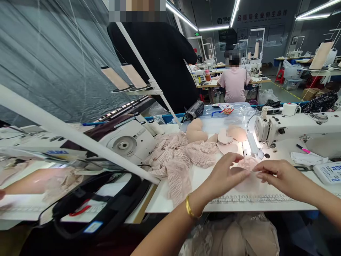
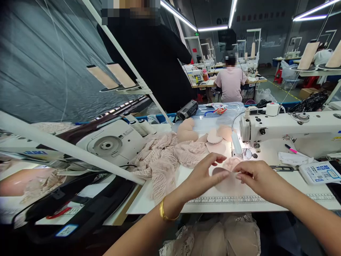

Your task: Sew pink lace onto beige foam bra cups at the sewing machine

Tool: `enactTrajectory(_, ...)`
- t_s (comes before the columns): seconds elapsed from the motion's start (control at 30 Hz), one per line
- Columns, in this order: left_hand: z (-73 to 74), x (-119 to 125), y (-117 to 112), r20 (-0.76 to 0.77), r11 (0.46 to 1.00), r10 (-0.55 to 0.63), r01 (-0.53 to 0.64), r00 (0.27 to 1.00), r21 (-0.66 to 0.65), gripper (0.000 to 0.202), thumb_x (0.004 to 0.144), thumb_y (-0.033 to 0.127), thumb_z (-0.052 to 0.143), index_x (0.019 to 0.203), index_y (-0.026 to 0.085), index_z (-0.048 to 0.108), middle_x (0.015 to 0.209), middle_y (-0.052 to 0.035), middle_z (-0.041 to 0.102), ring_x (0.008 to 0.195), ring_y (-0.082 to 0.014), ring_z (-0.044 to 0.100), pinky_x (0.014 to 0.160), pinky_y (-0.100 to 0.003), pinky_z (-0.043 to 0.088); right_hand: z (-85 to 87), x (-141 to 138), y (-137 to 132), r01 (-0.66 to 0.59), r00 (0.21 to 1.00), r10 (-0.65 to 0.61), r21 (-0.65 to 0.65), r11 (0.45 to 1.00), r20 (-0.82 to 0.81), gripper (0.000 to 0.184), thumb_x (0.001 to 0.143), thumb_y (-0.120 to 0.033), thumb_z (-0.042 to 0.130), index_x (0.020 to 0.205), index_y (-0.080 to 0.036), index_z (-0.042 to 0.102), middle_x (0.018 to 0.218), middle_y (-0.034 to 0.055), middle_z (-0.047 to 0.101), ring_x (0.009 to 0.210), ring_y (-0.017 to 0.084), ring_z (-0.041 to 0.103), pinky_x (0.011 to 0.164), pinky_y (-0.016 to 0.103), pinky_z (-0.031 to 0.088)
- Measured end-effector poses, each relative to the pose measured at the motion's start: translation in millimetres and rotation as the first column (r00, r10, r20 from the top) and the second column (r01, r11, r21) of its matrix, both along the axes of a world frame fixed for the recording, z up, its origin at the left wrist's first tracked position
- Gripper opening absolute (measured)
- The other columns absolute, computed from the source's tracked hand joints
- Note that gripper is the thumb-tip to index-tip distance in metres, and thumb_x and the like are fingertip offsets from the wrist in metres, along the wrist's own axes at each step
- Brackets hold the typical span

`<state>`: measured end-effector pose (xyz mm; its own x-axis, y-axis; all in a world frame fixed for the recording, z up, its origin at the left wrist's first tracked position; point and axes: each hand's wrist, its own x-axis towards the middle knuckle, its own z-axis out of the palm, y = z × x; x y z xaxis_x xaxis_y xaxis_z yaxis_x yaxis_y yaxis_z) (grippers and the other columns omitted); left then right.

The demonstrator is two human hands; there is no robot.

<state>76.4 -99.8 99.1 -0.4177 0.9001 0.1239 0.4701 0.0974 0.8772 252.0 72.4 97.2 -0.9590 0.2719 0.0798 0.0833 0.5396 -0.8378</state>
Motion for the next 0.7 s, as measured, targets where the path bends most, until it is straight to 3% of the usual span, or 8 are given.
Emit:
enactTrajectory(0.13, 18.8, 23, -12, 0.041, 0.962, -0.267, 0.265, 0.963, 0.063, 0.087, 0.074, 0.037, 0.094, 0.152, 0.028, 0.056, 0.16, -0.0118, 0.053, 0.149, -0.0364, 0.047, 0.127, -0.05, 0.034, 53.7, 2, -12, -0.302, 0.952, 0.296, 0.093, 0.949, 0.075, 0.017, 0.094, -0.022, 0.069, 0.089, -0.032, 0.083, 0.079, -0.0016, 0.078, 0.069, 0.02, 0.069, 0.063, 0.029, 0.046)
enactTrajectory(0.2, 25.2, 27, -8, 0.187, 0.913, -0.407, 0.405, 0.894, 0.054, 0.086, 0.075, 0.033, 0.092, 0.153, 0.028, 0.055, 0.16, -0.0104, 0.053, 0.148, -0.0358, 0.049, 0.127, -0.05, 0.034, 73.9, 0, -17, -0.428, 0.9, 0.41, 0.124, 0.895, 0.148, 0.023, 0.095, -0.016, 0.068, 0.087, -0.033, 0.082, 0.08, -0.0041, 0.078, 0.068, 0.018, 0.069, 0.063, 0.027, 0.044)
enactTrajectory(0.33, 25.2, 23, 1, 0.308, 0.857, -0.501, 0.512, 0.809, 0.05, 0.044, 0.077, 0.031, 0.084, 0.118, 0.023, 0.07, 0.119, -0.0057, 0.071, 0.113, -0.0274, 0.064, 0.104, -0.04, 0.051, 95.8, -1, -17, -0.511, 0.851, 0.446, 0.246, 0.823, 0.277, 0.023, 0.1, -0.02, 0.065, 0.094, -0.034, 0.082, 0.086, -0.0032, 0.08, 0.073, 0.019, 0.071, 0.065, 0.028, 0.045)
enactTrajectory(0.4, 20.8, 20, 2, 0.319, 0.858, -0.497, 0.512, 0.807, 0.042, 0.028, 0.08, 0.033, 0.08, 0.101, 0.021, 0.067, 0.099, -0.003, 0.067, 0.095, -0.0214, 0.062, 0.088, -0.033, 0.052, 97.1, 1, -13, -0.484, 0.869, 0.41, 0.303, 0.821, 0.278, 0.02, 0.102, -0.025, 0.064, 0.098, -0.034, 0.082, 0.089, -0.0019, 0.081, 0.076, 0.021, 0.072, 0.066, 0.03, 0.045)
enactTrajectory(0.5, 16.0, 13, 2, 0.34, 0.878, -0.455, 0.478, 0.823, 0.017, 0.023, 0.089, 0.04, 0.069, 0.094, 0.021, 0.057, 0.08, 0.0015, 0.054, 0.072, -0.0137, 0.051, 0.065, -0.025, 0.043, 89.4, 3, -9, -0.379, 0.925, 0.333, 0.469, 0.798, 0.182, 0.023, 0.103, -0.024, 0.059, 0.099, -0.032, 0.081, 0.086, 0.0011, 0.079, 0.071, 0.021, 0.069, 0.064, 0.031, 0.045)
enactTrajectory(0.57, 16.0, 5, 1, 0.183, 0.936, -0.35, 0.352, 0.919, 0.027, 0.017, 0.093, 0.037, 0.062, 0.094, 0.022, 0.054, 0.072, 0.0045, 0.048, 0.063, -0.0112, 0.044, 0.058, -0.024, 0.037, 79.9, 3, -10, -0.219, 0.963, 0.269, 0.651, 0.726, 0.025, 0.028, 0.101, -0.018, 0.055, 0.1, -0.028, 0.081, 0.082, 0.0046, 0.077, 0.068, 0.021, 0.066, 0.063, 0.032, 0.045)
enactTrajectory(0.63, 16.5, -5, 2, -0.175, 0.976, -0.179, 0.197, 0.968, 0.092, 0.007, 0.094, 0.028, 0.059, 0.095, 0.023, 0.054, 0.069, 0.0055, 0.049, 0.06, -0.0112, 0.044, 0.058, -0.024, 0.035, 66.3, -2, -12, -0.002, 0.947, 0.252, 0.785, 0.62, -0.197, 0.033, 0.101, -0.014, 0.049, 0.11, -0.026, 0.079, 0.089, 0.0075, 0.079, 0.074, 0.023, 0.069, 0.065, 0.033, 0.049)
enactTrajectory(0.7, 13.7, -16, 3, -0.582, 0.971, -0.017, 0.152, 0.813, 0.183, 0.003, 0.095, 0.02, 0.056, 0.095, 0.022, 0.057, 0.07, 0.0038, 0.054, 0.062, -0.0132, 0.05, 0.061, -0.026, 0.037, 46.3, -9, -12, 0.201, 0.863, 0.293, 0.813, 0.547, -0.411, 0.038, 0.103, -0.009, 0.046, 0.125, -0.024, 0.073, 0.104, 0.0089, 0.081, 0.083, 0.022, 0.072, 0.07, 0.033, 0.054)
